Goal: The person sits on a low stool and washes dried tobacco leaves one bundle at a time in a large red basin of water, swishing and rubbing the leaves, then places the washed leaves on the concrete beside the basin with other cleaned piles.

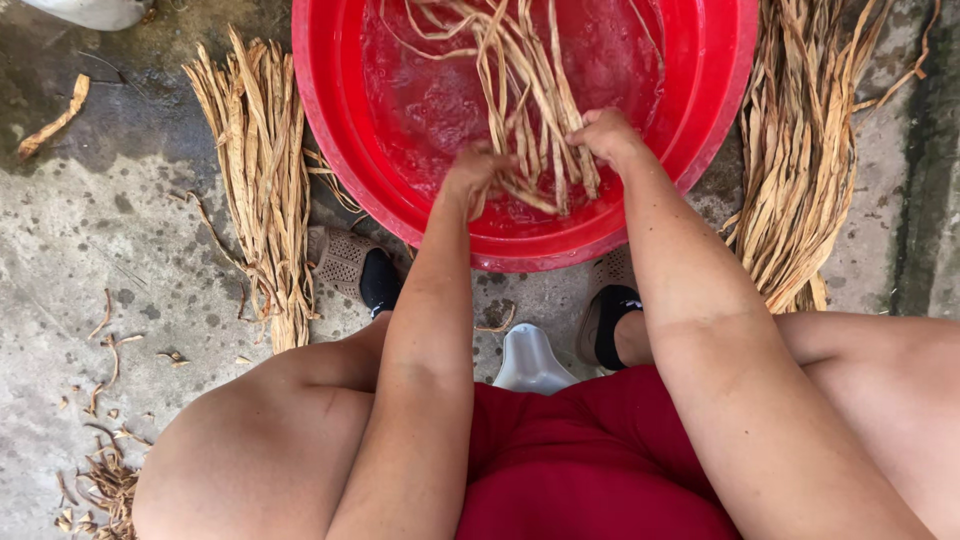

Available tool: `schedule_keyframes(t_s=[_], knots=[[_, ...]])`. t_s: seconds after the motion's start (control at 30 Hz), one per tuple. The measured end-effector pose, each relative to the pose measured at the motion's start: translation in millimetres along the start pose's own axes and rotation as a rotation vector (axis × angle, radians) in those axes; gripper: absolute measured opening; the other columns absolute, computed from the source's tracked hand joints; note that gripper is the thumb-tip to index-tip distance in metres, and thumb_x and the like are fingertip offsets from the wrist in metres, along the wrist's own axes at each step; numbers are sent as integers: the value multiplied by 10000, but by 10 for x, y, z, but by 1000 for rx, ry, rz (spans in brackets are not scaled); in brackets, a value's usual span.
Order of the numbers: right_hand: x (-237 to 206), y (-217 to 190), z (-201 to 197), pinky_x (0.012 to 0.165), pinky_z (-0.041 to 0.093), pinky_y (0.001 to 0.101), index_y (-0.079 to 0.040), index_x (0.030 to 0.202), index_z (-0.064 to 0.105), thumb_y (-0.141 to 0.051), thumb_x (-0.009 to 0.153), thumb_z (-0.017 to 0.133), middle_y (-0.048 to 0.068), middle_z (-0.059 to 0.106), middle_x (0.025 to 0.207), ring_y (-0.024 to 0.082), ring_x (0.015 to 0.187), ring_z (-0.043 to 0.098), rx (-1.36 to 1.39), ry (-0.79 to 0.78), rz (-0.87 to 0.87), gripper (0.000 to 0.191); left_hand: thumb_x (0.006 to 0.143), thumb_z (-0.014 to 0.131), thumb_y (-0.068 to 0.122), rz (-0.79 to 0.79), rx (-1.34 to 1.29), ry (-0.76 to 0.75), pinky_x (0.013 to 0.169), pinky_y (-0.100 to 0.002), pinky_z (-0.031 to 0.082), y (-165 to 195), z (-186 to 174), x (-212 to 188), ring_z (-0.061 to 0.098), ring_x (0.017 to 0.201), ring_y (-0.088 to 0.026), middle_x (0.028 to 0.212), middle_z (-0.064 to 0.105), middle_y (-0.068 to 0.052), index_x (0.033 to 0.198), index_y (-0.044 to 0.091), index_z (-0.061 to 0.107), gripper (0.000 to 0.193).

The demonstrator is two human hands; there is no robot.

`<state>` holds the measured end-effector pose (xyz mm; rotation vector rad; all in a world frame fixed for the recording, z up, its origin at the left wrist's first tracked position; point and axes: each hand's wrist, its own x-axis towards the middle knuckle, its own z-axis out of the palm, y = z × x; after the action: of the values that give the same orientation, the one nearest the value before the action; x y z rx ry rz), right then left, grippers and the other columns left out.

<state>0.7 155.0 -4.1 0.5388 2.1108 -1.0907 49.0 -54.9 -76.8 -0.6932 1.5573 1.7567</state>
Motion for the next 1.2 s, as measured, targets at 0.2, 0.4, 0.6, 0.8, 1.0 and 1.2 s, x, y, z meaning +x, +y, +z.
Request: schedule_keyframes(t_s=[0.2, 0.4, 0.6, 0.8, 1.0, 1.2], knots=[[-7, -68, -99, 883, 570, 361, -123, 1079, 704, -157, 860, 779, 67, 725, 1063, 178, 919, 713, -71, 285, -7, 234, 846, 866, 227, 106, -117, 157, 570, -351, 547, 62, -92, 81, 670, 678, -198, 865, 712, -122, 1226, -17, 621, 514], [-155, -303, 19, 856, 584, 328, -136, 967, 760, -309, 936, 737, 27, 722, 1012, 115, 807, 685, 41, 483, -183, 177, 890, 737, 153, 31, -279, -82, 691, -348, 617, 94, -22, 38, 731, 794, -163, 962, 753, -34, 1249, 96, 606, 386], [-227, -362, 340, 790, 557, 360, -112, 1001, 750, -351, 907, 791, 32, 740, 905, 127, 705, 643, -235, -93, -105, 260, 919, 730, 134, 17, -258, -44, 748, -355, 612, 111, -36, 44, 731, 828, -174, 980, 766, -58, 1282, 68, 609, 388], [-102, -216, 394, 516, 559, 228, -42, 1016, 733, -179, 918, 753, 71, 760, 861, 89, 616, 692, 47, -203, -71, 170, 897, 766, 39, 59, -88, -286, 798, -325, 635, -18, -79, 117, 768, 892, -169, 1053, 779, -91, 1285, 22, 671, 400], [-46, -127, 237, 526, 592, 227, -6, 1033, 725, -89, 934, 719, 120, 767, 878, 124, 649, 735, 79, -235, -15, 129, 917, 699, 197, -160, 279, -237, 664, -376, 596, -41, -12, 86, 772, 835, -230, 1034, 784, -94, 1208, 68, 684, 319], [-173, -111, 374, 550, 607, 227, -26, 1081, 726, -69, 936, 699, 131, 769, 898, 144, 667, 733, -136, -440, 91, 154, 920, 780, 246, -101, 246, -241, 705, -347, 595, 77, 42, -25, 760, 850, -206, 1010, 777, -93, 1172, 90, 656, 321]])
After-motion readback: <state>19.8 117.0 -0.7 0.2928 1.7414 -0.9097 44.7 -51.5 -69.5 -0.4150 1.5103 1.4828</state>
